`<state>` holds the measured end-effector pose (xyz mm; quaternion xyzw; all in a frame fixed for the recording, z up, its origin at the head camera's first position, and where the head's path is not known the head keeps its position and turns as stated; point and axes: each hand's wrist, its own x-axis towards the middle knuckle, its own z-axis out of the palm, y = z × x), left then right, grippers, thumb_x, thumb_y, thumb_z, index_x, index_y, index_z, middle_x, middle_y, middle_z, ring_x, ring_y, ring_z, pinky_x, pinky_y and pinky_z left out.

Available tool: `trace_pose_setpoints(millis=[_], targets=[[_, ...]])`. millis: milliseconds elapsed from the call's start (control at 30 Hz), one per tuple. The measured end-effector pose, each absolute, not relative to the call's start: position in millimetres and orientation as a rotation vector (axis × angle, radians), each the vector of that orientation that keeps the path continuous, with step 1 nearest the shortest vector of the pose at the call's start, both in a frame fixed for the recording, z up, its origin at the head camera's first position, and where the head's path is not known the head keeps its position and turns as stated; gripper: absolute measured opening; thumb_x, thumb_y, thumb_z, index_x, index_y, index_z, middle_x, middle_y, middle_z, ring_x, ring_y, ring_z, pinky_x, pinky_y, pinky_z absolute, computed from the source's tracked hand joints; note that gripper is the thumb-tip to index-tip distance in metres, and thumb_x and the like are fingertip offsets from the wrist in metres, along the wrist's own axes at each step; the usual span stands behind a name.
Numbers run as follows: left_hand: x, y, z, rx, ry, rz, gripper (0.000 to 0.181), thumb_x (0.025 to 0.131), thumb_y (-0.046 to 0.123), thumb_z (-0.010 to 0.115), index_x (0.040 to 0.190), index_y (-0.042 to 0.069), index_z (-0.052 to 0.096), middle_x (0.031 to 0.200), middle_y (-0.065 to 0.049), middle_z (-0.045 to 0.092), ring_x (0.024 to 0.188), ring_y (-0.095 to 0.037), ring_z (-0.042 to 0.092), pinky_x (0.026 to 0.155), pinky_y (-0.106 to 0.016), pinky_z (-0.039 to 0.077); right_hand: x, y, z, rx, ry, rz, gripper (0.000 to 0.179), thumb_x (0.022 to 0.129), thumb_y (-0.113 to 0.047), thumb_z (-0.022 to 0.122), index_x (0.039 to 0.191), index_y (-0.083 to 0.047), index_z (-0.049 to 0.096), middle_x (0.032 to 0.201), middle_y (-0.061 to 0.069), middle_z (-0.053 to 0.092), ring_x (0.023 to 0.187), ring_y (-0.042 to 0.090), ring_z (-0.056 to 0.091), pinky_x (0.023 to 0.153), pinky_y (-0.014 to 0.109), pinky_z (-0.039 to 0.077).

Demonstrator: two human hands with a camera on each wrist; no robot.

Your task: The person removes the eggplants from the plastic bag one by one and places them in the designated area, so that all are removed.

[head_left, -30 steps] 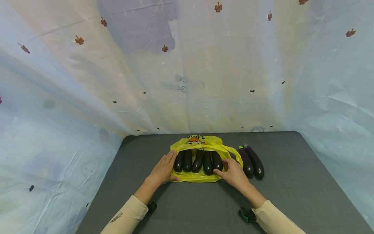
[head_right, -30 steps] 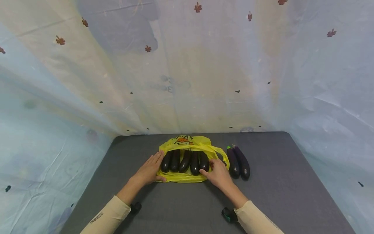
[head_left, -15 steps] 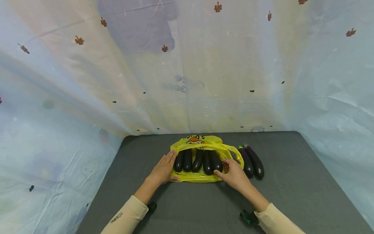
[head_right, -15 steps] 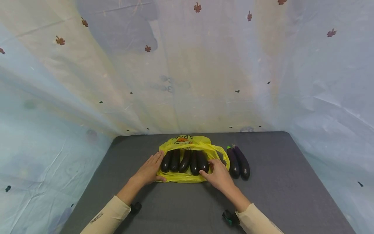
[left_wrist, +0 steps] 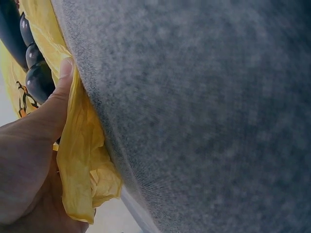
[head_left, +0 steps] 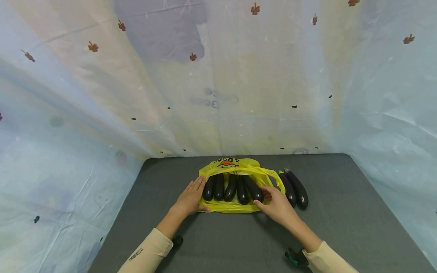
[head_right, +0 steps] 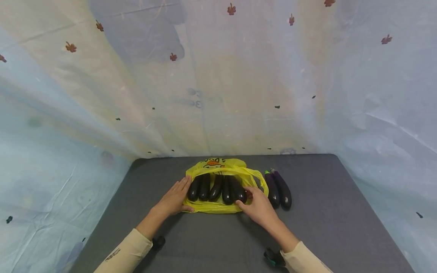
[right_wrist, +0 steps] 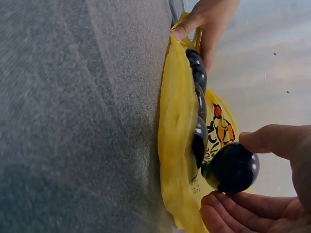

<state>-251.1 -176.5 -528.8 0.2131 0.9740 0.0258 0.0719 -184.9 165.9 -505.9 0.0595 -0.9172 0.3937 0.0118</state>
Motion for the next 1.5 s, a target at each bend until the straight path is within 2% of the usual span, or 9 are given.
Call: trace_pose_setpoints(millis=[167,433,667,900,1133,1500], targets=[[-251.4,-176.6,-529.1,0.643,2.928,0.077,0.127,0.085,0.061,0.082,0.172,0.001,0.012,0.179,-0.017,0.011,0.166,-0.033,0.016,0.134,-0.049,0.017,-182.4,170.4,-505.0,0.197,-2.841,1.234,0.058,0.096,-0.025,0.084,0.145,0.0,0.064,0.131,0.018,0.069,0.112,0.034,0.072,0.096,0.054,0.061],[-252.2,-177.0,-529.7,0.651,2.931,0.064,0.127,0.084,0.062,0.082,0.172,0.001,0.013,0.179,-0.018,0.012,0.165,-0.034,0.017,0.134,-0.05,0.018,-176.0,179.8,-503.6,0.219,-2.847,1.231,0.059,0.096,-0.027,0.084,0.147,-0.004,0.064,0.122,0.012,0.069,0.107,0.03,0.072,0.092,0.052,0.062],[-252.2,-176.9,-528.9,0.642,2.924,0.069,0.127,0.085,0.062,0.082,0.172,0.002,0.012,0.18,-0.017,0.011,0.166,-0.034,0.016,0.134,-0.049,0.017,-169.8,189.6,-504.7,0.277,-2.838,1.212,0.06,0.096,-0.028,0.084,0.147,-0.003,0.064,0.131,0.015,0.069,0.108,0.031,0.072,0.093,0.052,0.061],[-252.4,-175.8,-527.2,0.623,2.908,0.072,0.127,0.085,0.062,0.081,0.173,0.002,0.01,0.18,-0.017,0.008,0.166,-0.034,0.013,0.135,-0.049,0.015,-164.4,200.5,-506.2,0.33,-2.829,1.201,0.059,0.096,-0.027,0.085,0.145,-0.003,0.065,0.131,0.012,0.07,0.11,0.031,0.072,0.096,0.053,0.061],[-250.6,-174.8,-526.1,0.632,2.916,0.107,0.127,0.084,0.059,0.084,0.172,0.001,0.013,0.179,-0.018,0.011,0.165,-0.034,0.016,0.134,-0.05,0.017,-159.0,215.1,-504.5,0.382,-2.828,1.196,0.058,0.097,-0.03,0.084,0.145,-0.005,0.065,0.131,0.011,0.069,0.111,0.029,0.071,0.096,0.052,0.06],[-250.9,-175.5,-527.4,0.644,2.926,0.118,0.126,0.085,0.058,0.084,0.172,0.0,0.014,0.179,-0.019,0.013,0.165,-0.035,0.017,0.134,-0.051,0.018,-151.7,233.9,-501.3,0.403,-2.794,1.172,0.054,0.095,-0.029,0.086,0.142,-0.009,0.068,0.13,0.007,0.069,0.107,0.024,0.071,0.091,0.05,0.062]])
